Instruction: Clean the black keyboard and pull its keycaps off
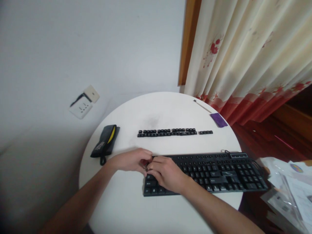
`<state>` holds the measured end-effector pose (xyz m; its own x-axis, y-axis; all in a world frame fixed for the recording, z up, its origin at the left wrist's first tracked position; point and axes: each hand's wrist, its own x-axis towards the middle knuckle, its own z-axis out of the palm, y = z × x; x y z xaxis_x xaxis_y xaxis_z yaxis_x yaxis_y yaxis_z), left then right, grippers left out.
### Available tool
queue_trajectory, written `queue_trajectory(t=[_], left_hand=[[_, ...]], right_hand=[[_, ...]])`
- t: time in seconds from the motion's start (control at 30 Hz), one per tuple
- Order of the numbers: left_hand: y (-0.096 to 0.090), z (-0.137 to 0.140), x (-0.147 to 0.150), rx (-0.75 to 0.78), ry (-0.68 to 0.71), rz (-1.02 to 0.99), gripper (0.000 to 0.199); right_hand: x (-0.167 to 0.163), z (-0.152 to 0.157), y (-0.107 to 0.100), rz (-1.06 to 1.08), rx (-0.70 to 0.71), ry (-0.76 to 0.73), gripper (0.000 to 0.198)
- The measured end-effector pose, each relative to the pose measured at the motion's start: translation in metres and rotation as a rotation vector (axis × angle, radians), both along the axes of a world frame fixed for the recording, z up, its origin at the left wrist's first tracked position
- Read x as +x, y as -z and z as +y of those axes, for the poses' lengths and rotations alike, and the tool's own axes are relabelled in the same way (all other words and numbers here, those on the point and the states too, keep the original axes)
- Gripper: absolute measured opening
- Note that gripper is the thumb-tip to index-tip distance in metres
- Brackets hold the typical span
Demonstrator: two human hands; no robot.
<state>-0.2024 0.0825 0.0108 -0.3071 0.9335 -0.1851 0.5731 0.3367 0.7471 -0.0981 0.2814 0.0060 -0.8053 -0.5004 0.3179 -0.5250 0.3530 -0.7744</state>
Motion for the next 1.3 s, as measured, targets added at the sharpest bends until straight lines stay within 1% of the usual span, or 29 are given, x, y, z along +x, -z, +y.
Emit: queue_trajectory(t=[0.17, 0.27, 0.33, 0.43, 0.5, 0.57, 0.67, 0.8, 0.9, 0.97, 1.13, 1.3], left_hand=[[0.004, 0.000, -0.001, -0.020, -0.018, 0.003, 0.031], [0.002, -0.001, -0.001, -0.013, -0.005, -0.010, 0.027], [-0.001, -0.001, -0.001, -0.010, 0.002, -0.029, 0.023], [-0.007, -0.003, 0.000, 0.009, 0.008, -0.037, 0.017], [-0.012, -0.004, 0.001, 0.042, 0.003, -0.032, 0.018], [-0.017, -0.004, 0.001, 0.091, -0.032, -0.024, 0.018], [-0.024, -0.003, 0.003, 0.168, -0.126, 0.006, 0.017], [-0.025, 0.004, 0.007, 0.241, -0.300, 0.024, 0.016], [-0.020, 0.009, 0.009, 0.308, -0.443, 0.000, 0.023], [-0.016, 0.010, 0.009, 0.357, -0.496, -0.004, 0.024], [-0.011, 0.008, 0.005, 0.363, -0.476, 0.119, 0.010], [-0.016, 0.006, 0.004, 0.358, -0.513, 0.188, 0.009]], right_hand=[[-0.005, -0.001, 0.014, -0.232, -0.214, 0.180, 0.019], [-0.008, -0.003, 0.024, -0.350, -0.314, 0.241, 0.021], [-0.009, -0.004, 0.026, -0.399, -0.356, 0.264, 0.022], [-0.010, -0.004, 0.025, -0.430, -0.402, 0.282, 0.022], [-0.009, -0.004, 0.022, -0.451, -0.470, 0.304, 0.024], [-0.009, -0.003, 0.019, -0.457, -0.557, 0.348, 0.025], [-0.009, -0.003, 0.015, -0.403, -0.652, 0.432, 0.024], [-0.010, -0.002, 0.014, -0.327, -0.722, 0.549, 0.022], [-0.012, -0.001, 0.016, -0.312, -0.743, 0.643, 0.020], [-0.012, 0.000, 0.016, -0.306, -0.746, 0.662, 0.020], [-0.012, -0.002, 0.014, -0.311, -0.767, 0.686, 0.019], [-0.012, -0.002, 0.016, -0.309, -0.779, 0.708, 0.020]])
